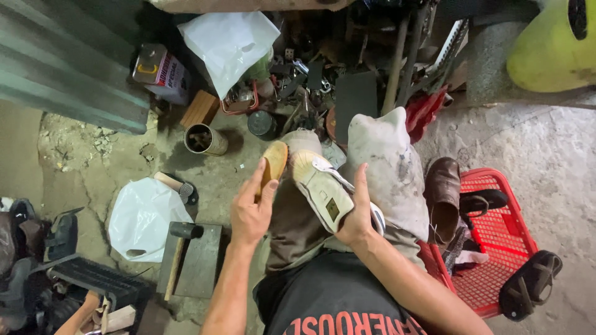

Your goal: The person scrubs a white sneaker with a yellow brush, focusing on the toe and side panels. They briefly set the shoe down to pick up a brown loafer from a red basket, then return to scrubbing the white sneaker.

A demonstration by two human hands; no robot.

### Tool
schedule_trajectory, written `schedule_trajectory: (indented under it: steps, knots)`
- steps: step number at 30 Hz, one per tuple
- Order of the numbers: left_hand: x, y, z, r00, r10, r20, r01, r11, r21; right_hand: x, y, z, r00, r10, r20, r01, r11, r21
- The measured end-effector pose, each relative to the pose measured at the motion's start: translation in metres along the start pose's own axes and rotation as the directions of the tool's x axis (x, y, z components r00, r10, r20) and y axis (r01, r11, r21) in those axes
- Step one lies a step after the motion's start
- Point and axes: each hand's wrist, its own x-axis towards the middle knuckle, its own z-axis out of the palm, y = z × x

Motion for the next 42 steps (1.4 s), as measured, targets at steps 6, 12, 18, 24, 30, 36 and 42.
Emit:
schedule_trajectory:
  steps: [6,12,18,24,30,36,42]
  knots:
    - [-0.025,0.045,0.027,0.971,-0.110,0.213,0.162,0.955,-0.247,0.006,-0.014,0.003,0.997,-0.072,-0.005,0.072,0.993,0.097]
    - [-0.032,0.064,0.035,0.910,0.192,0.368,-0.052,0.932,-0.358,0.029,-0.060,-0.039,0.946,-0.224,0.234,0.178,0.963,0.202]
    - [-0.017,0.079,0.080,0.929,0.208,0.308,-0.086,0.927,-0.365,0.036,-0.083,-0.059,0.880,-0.353,0.316,0.275,0.924,0.266]
    - [-0.021,0.075,0.091,0.868,0.135,0.478,0.056,0.930,-0.364,0.034,-0.100,-0.072,0.859,-0.393,0.329,0.274,0.895,0.353]
    - [-0.058,0.056,0.118,0.919,0.304,0.253,-0.203,0.912,-0.357,-0.037,-0.086,0.001,0.920,-0.389,0.044,0.344,0.857,0.383]
    - [0.016,0.074,0.087,0.961,0.276,-0.026,-0.273,0.926,-0.259,-0.026,-0.082,-0.014,0.907,-0.415,0.074,0.375,0.874,0.308]
    - [0.027,0.100,0.039,0.970,0.232,-0.071,-0.240,0.889,-0.390,0.001,-0.083,-0.082,0.773,-0.546,0.322,0.626,0.739,-0.250]
